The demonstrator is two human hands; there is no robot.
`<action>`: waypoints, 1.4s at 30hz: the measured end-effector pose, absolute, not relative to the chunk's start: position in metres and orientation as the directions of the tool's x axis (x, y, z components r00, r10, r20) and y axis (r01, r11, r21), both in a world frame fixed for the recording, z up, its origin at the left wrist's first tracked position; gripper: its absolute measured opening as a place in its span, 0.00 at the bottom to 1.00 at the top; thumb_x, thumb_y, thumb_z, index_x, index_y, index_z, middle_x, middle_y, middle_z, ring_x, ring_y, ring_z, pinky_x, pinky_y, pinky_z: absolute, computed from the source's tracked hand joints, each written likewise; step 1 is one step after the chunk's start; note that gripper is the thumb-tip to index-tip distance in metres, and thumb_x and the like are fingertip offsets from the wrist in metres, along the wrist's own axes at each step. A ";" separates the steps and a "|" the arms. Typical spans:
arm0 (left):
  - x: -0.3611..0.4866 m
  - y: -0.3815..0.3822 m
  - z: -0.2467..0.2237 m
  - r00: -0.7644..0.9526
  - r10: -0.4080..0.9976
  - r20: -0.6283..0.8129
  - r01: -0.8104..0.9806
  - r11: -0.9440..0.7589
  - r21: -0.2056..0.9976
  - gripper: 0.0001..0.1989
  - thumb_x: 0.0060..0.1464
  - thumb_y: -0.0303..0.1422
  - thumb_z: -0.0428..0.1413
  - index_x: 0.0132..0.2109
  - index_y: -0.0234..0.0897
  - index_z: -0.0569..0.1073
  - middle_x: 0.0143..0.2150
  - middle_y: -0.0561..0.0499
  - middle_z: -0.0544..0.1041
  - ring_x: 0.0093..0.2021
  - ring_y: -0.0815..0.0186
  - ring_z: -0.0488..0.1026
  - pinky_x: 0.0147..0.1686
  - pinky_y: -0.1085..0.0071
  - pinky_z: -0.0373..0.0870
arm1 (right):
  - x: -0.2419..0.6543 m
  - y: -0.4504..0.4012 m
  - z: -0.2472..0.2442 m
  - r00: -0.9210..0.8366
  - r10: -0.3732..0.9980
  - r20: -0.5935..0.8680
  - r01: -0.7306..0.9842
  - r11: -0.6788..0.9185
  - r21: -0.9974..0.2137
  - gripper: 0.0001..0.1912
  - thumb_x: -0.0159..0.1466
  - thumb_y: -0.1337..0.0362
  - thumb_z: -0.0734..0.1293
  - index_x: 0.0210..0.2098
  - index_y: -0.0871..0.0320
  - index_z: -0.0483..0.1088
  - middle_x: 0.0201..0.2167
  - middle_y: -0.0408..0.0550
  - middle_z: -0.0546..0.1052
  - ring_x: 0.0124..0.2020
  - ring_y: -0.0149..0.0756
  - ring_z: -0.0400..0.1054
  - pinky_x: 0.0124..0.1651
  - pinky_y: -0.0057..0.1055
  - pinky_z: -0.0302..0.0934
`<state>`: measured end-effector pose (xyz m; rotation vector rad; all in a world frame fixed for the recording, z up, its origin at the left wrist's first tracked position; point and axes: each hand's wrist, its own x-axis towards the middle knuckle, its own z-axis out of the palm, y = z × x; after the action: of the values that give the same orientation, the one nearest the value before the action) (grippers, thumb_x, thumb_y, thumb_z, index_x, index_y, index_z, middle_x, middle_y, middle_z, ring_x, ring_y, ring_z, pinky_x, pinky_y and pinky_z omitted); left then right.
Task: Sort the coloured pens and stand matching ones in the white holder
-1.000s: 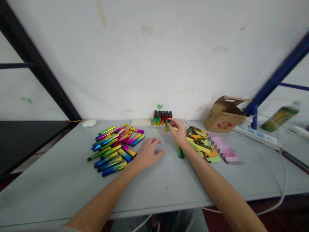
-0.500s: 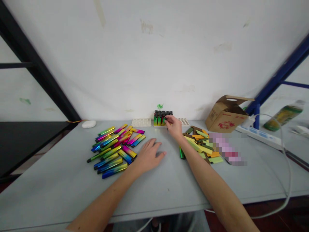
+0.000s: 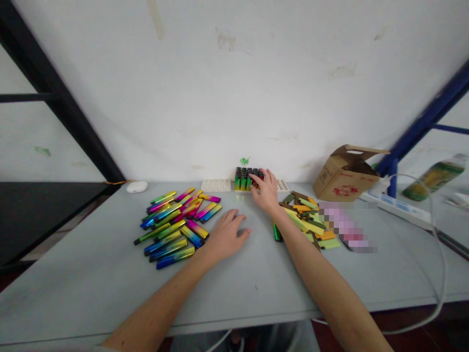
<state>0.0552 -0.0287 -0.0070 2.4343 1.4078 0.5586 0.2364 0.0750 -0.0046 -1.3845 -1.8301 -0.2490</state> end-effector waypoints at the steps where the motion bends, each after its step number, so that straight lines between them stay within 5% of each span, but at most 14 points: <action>1: 0.055 -0.029 -0.007 0.453 0.870 0.192 0.764 -0.490 0.419 0.21 0.58 0.40 0.50 0.55 0.33 0.69 0.61 0.36 0.64 0.62 0.51 0.61 0.62 0.56 0.56 | 0.237 0.075 -0.005 -0.077 0.731 0.678 0.876 0.374 -0.304 0.23 0.60 0.65 0.64 0.56 0.53 0.69 0.63 0.53 0.59 0.66 0.54 0.44 0.65 0.54 0.43; 6: 0.055 -0.029 -0.009 0.457 0.867 0.199 0.755 -0.496 0.428 0.21 0.58 0.39 0.50 0.55 0.32 0.69 0.60 0.35 0.64 0.63 0.51 0.60 0.62 0.56 0.56 | 0.249 0.077 0.006 -0.053 0.732 0.679 0.813 0.426 -0.396 0.24 0.61 0.63 0.62 0.57 0.60 0.67 0.61 0.60 0.63 0.63 0.51 0.53 0.63 0.49 0.49; 10: 0.055 -0.029 -0.009 0.457 0.868 0.193 0.749 -0.493 0.442 0.21 0.58 0.39 0.50 0.55 0.34 0.69 0.61 0.36 0.64 0.62 0.51 0.60 0.61 0.54 0.56 | 0.269 0.061 0.025 0.004 0.803 0.596 0.743 0.396 -0.539 0.16 0.64 0.63 0.59 0.46 0.59 0.74 0.41 0.54 0.78 0.42 0.42 0.71 0.49 0.40 0.64; 12: 0.055 -0.029 -0.008 0.458 0.869 0.187 0.747 -0.490 0.449 0.21 0.58 0.39 0.50 0.55 0.35 0.69 0.61 0.36 0.64 0.63 0.50 0.60 0.61 0.53 0.56 | 0.278 0.043 0.032 -0.111 0.861 0.496 0.769 0.391 -0.506 0.15 0.64 0.62 0.60 0.44 0.57 0.74 0.32 0.50 0.79 0.31 0.38 0.72 0.40 0.35 0.65; 15: 0.054 -0.029 -0.005 0.463 0.870 0.171 0.754 -0.487 0.441 0.21 0.57 0.39 0.51 0.55 0.34 0.69 0.61 0.35 0.63 0.63 0.50 0.59 0.62 0.54 0.56 | 0.287 0.014 0.034 -0.301 0.877 0.374 0.812 0.442 -0.381 0.14 0.60 0.67 0.61 0.41 0.57 0.76 0.26 0.46 0.78 0.28 0.37 0.71 0.37 0.34 0.64; 22: 0.050 -0.030 0.000 0.490 0.859 0.145 0.719 -0.493 0.490 0.22 0.55 0.39 0.53 0.55 0.35 0.69 0.63 0.35 0.63 0.65 0.50 0.57 0.62 0.53 0.54 | 0.305 -0.007 0.030 -0.555 0.810 0.189 0.720 0.582 -0.377 0.32 0.42 0.81 0.62 0.44 0.55 0.75 0.50 0.50 0.75 0.56 0.46 0.64 0.60 0.44 0.57; 26: 0.049 -0.029 -0.002 0.506 0.853 0.129 0.728 -0.503 0.465 0.23 0.56 0.39 0.53 0.56 0.34 0.68 0.64 0.35 0.61 0.66 0.51 0.56 0.63 0.55 0.53 | 0.305 -0.004 0.030 -0.544 0.825 0.154 0.761 0.562 -0.324 0.25 0.44 0.80 0.65 0.38 0.53 0.77 0.49 0.50 0.75 0.57 0.49 0.63 0.62 0.48 0.54; 31: 0.051 -0.027 -0.004 0.484 0.856 0.179 0.711 -0.505 0.490 0.22 0.58 0.40 0.50 0.55 0.32 0.68 0.61 0.34 0.64 0.64 0.51 0.58 0.63 0.55 0.54 | 0.294 -0.003 0.021 -0.544 0.798 0.259 0.732 0.603 -0.319 0.08 0.51 0.68 0.72 0.32 0.53 0.78 0.50 0.52 0.74 0.59 0.51 0.61 0.61 0.53 0.53; 42: 0.050 -0.019 -0.008 0.290 0.907 0.306 0.770 -0.411 0.488 0.21 0.58 0.38 0.49 0.54 0.30 0.66 0.55 0.35 0.68 0.60 0.52 0.63 0.60 0.56 0.59 | 0.264 -0.008 0.007 -0.500 0.781 0.374 0.768 0.600 -0.226 0.07 0.59 0.62 0.69 0.36 0.57 0.75 0.41 0.54 0.77 0.48 0.46 0.68 0.52 0.42 0.61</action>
<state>0.0505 -0.0186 -0.0083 2.3129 1.5399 0.8040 0.2640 -0.0083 0.0069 -1.2340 -2.3901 0.0412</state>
